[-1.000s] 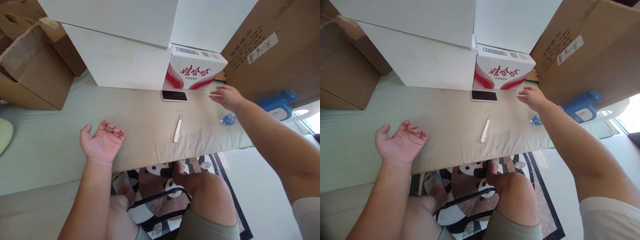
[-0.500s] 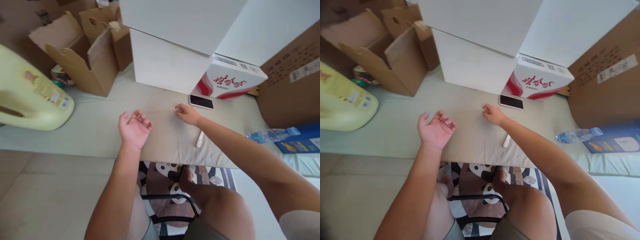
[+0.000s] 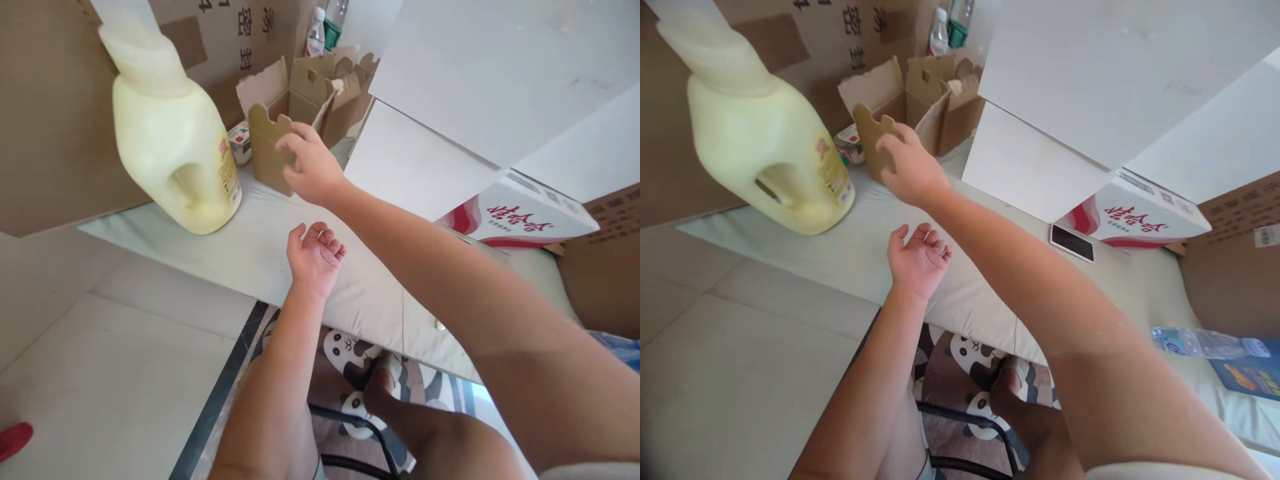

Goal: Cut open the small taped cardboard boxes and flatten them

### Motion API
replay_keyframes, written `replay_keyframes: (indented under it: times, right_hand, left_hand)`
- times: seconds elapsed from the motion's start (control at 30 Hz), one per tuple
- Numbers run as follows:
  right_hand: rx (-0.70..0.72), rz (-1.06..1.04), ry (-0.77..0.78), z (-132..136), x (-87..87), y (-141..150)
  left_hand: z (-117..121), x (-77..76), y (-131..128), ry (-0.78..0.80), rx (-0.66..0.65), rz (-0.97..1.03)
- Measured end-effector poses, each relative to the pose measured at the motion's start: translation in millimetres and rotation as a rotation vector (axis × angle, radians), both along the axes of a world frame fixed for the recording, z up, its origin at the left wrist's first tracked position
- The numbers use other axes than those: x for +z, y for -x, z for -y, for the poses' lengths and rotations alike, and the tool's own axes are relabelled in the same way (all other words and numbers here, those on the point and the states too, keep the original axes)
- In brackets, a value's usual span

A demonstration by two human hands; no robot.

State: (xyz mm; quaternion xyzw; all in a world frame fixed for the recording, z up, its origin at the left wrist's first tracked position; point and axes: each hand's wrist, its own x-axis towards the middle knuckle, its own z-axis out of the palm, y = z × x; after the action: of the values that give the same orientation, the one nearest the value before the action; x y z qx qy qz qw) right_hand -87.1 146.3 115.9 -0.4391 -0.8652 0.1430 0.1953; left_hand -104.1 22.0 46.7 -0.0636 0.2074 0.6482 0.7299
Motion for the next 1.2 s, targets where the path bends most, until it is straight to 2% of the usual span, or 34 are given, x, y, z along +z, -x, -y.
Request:
replay_keyframes:
  times: [0.1,0.17,0.23,0.27,0.33,0.4,0.5,0.57,0.67,0.77,0.83,0.93,1.03,1.1,1.2]
  right_hand:
    - [-0.111,0.064,0.082,-17,3.4,17]
    - [-0.128,0.053,0.111,-23,-0.2,15]
    - [-0.119,-0.068,0.079,-21,-6.4,-1]
    - [-0.123,-0.159,0.051,-16,-9.6,-12]
    - [-0.164,-0.341,0.017,4,-15.5,-45]
    - [-0.256,-0.471,0.004,36,-20.4,-85]
    - [-0.365,-0.622,-0.136,96,-29.9,-149]
    - [-0.416,-0.781,-0.245,134,-39.1,-186]
    - [-0.517,-0.867,-0.269,177,-55.6,-225]
    - [-0.640,-0.821,-0.241,196,-70.4,-249]
    - [-0.698,-0.766,-0.236,199,-77.1,-260]
    - [-0.732,-0.738,-0.216,200,-82.4,-271]
    - [-0.663,-0.797,-0.150,203,-85.3,-276]
    - [-0.613,-0.819,-0.104,207,-87.8,-278]
    - [-0.604,-0.722,-0.104,212,-92.3,-284]
  left_hand:
    - [2,2.3,-1,-0.015,-0.020,0.006]
    - [3,3.5,-1,-0.014,-0.019,-0.014]
    - [2,3.2,1,0.037,0.063,-0.072]
    - [1,2.2,3,0.086,0.153,-0.123]
    - [-1,-1.3,8,0.194,0.396,-0.243]
    - [-2,-5.9,14,0.253,0.609,-0.363]
    - [-1,-11.6,17,0.175,0.745,-0.588]
    - [2,-13.0,11,0.051,0.727,-0.748]
    - [6,-13.0,-7,-0.193,0.558,-0.863]
    - [10,-14.7,-29,-0.445,0.355,-0.930]
    - [11,-17.7,-41,-0.550,0.264,-0.991]
    - [11,-22.4,-52,-0.532,0.197,-1.065]
    - [10,-23.9,-60,-0.431,0.149,-1.123]
    - [10,-23.0,-64,-0.408,0.167,-1.170]
    - [7,-21.0,-68,-0.408,0.251,-1.270]
